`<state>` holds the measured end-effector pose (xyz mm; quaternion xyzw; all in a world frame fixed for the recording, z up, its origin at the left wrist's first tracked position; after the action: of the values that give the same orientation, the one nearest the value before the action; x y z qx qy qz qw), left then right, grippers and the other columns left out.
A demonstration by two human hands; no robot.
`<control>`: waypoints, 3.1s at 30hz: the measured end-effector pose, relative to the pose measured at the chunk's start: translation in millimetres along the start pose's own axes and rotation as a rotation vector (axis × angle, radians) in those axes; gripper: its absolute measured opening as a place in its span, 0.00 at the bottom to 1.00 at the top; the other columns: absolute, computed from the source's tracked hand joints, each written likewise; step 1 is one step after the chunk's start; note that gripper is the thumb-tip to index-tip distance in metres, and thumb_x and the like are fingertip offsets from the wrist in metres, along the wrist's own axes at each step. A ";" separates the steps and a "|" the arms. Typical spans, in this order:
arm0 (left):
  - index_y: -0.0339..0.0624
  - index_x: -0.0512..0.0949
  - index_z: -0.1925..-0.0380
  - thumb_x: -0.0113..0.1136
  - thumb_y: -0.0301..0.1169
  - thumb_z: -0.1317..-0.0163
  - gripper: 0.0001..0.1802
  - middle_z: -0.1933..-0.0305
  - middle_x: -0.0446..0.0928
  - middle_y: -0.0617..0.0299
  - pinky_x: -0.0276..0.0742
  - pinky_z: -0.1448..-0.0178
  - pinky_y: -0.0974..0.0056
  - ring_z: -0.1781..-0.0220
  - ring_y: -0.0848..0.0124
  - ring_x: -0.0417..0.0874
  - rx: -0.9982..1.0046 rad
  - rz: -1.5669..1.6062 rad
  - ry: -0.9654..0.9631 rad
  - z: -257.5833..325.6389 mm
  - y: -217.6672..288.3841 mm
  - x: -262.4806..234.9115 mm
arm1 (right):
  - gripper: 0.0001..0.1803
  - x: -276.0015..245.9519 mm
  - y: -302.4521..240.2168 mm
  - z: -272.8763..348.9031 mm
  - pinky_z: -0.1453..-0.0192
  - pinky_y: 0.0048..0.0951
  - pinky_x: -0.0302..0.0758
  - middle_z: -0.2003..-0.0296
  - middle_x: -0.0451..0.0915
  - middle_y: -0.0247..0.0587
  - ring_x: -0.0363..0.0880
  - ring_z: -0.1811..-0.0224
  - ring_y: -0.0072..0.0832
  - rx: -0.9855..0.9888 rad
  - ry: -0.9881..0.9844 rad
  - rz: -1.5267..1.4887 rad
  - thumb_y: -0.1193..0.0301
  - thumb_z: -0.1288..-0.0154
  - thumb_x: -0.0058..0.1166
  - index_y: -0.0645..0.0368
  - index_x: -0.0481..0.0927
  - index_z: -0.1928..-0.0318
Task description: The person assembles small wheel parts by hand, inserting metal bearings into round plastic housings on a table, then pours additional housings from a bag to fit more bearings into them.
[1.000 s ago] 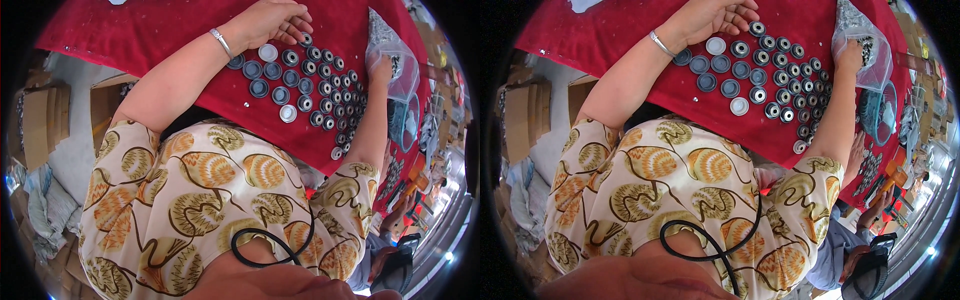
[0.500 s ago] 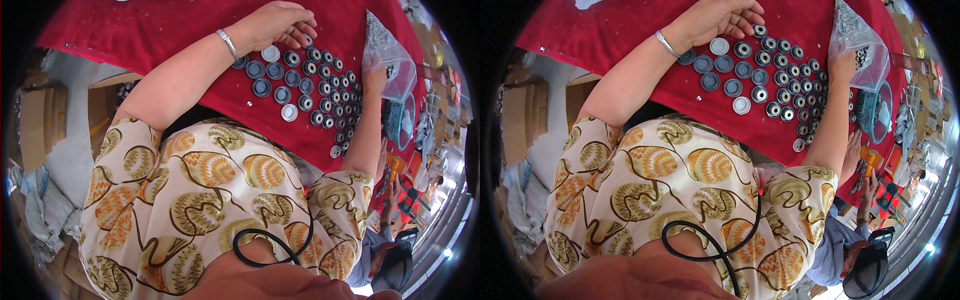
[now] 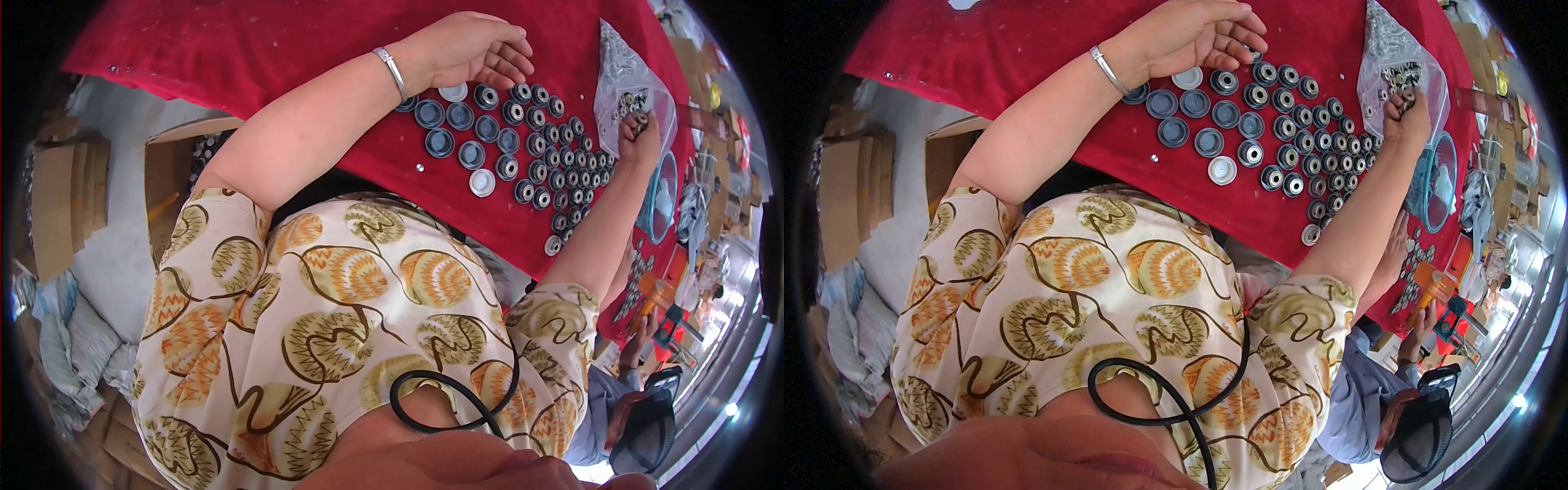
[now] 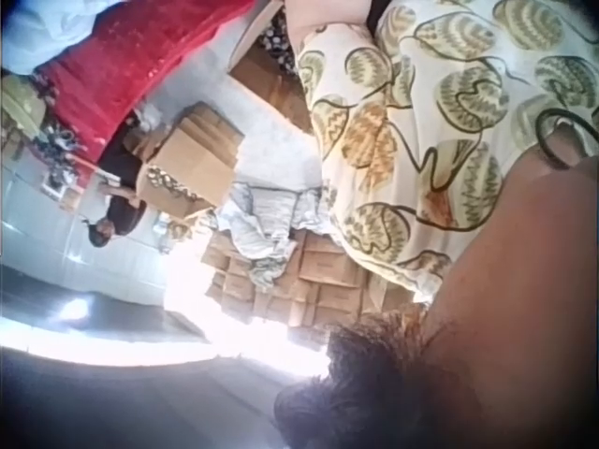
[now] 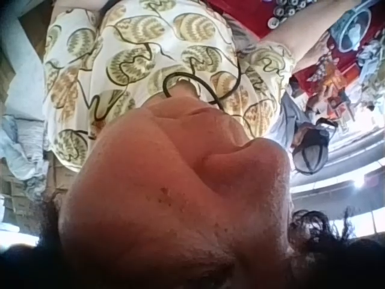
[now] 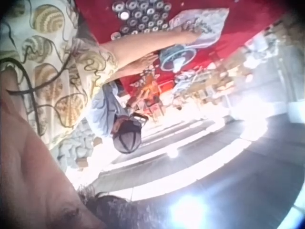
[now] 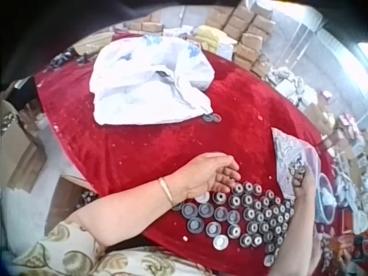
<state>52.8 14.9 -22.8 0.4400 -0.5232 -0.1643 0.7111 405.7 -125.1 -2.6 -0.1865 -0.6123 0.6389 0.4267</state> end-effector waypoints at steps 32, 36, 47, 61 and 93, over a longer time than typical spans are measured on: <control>0.37 0.78 0.64 0.45 0.41 0.25 0.19 0.73 0.81 0.56 0.70 0.81 0.73 0.75 0.70 0.81 -0.237 0.216 -0.017 -7.6 -12.5 2.8 | 0.18 25.6 6.9 34.0 0.49 0.46 0.76 0.58 0.84 0.52 0.82 0.53 0.52 -0.496 -0.287 1.777 0.65 0.38 0.57 0.51 0.81 0.47; 0.37 0.78 0.64 0.46 0.41 0.25 0.19 0.71 0.81 0.55 0.72 0.81 0.73 0.74 0.70 0.81 -0.255 0.178 -0.031 -15.7 -16.8 2.2 | 0.18 25.7 3.3 27.1 0.49 0.44 0.77 0.58 0.85 0.50 0.82 0.51 0.51 -0.452 -0.212 1.891 0.64 0.38 0.56 0.52 0.82 0.47; 0.38 0.77 0.61 0.48 0.47 0.25 0.22 0.70 0.81 0.55 0.67 0.86 0.75 0.78 0.71 0.78 -0.361 0.179 -0.206 -10.4 -28.2 28.3 | 0.19 147.8 -26.2 160.9 0.46 0.26 0.79 0.54 0.85 0.41 0.84 0.53 0.26 -0.558 -0.316 0.957 0.71 0.34 0.61 0.62 0.81 0.43; 0.39 0.79 0.68 0.50 0.32 0.30 0.12 0.74 0.80 0.60 0.64 0.86 0.74 0.82 0.76 0.75 -0.265 -0.136 -0.174 -4.4 -13.4 46.1 | 0.26 162.4 12.3 217.3 0.47 0.26 0.79 0.50 0.83 0.44 0.83 0.51 0.25 -0.608 -0.206 0.949 0.75 0.35 0.63 0.60 0.75 0.37; 0.34 0.77 0.64 0.51 0.29 0.31 0.09 0.70 0.79 0.54 0.66 0.85 0.74 0.78 0.74 0.76 -0.204 0.148 -0.070 6.6 6.6 34.9 | 0.17 168.1 63.8 297.8 0.37 0.40 0.67 0.45 0.80 0.42 0.77 0.42 0.41 -0.852 -0.236 1.602 0.74 0.35 0.54 0.58 0.81 0.45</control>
<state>59.4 -8.7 3.8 0.3194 -0.5593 -0.1790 0.7437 63.7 -173.4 38.9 -0.6310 -0.5233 0.4788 -0.3144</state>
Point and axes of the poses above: each hand's wrist, its own z-axis away from the middle knuckle, its own x-axis out of the palm, y = z × x, the point moved 9 cm from there along -z, towards the middle knuckle
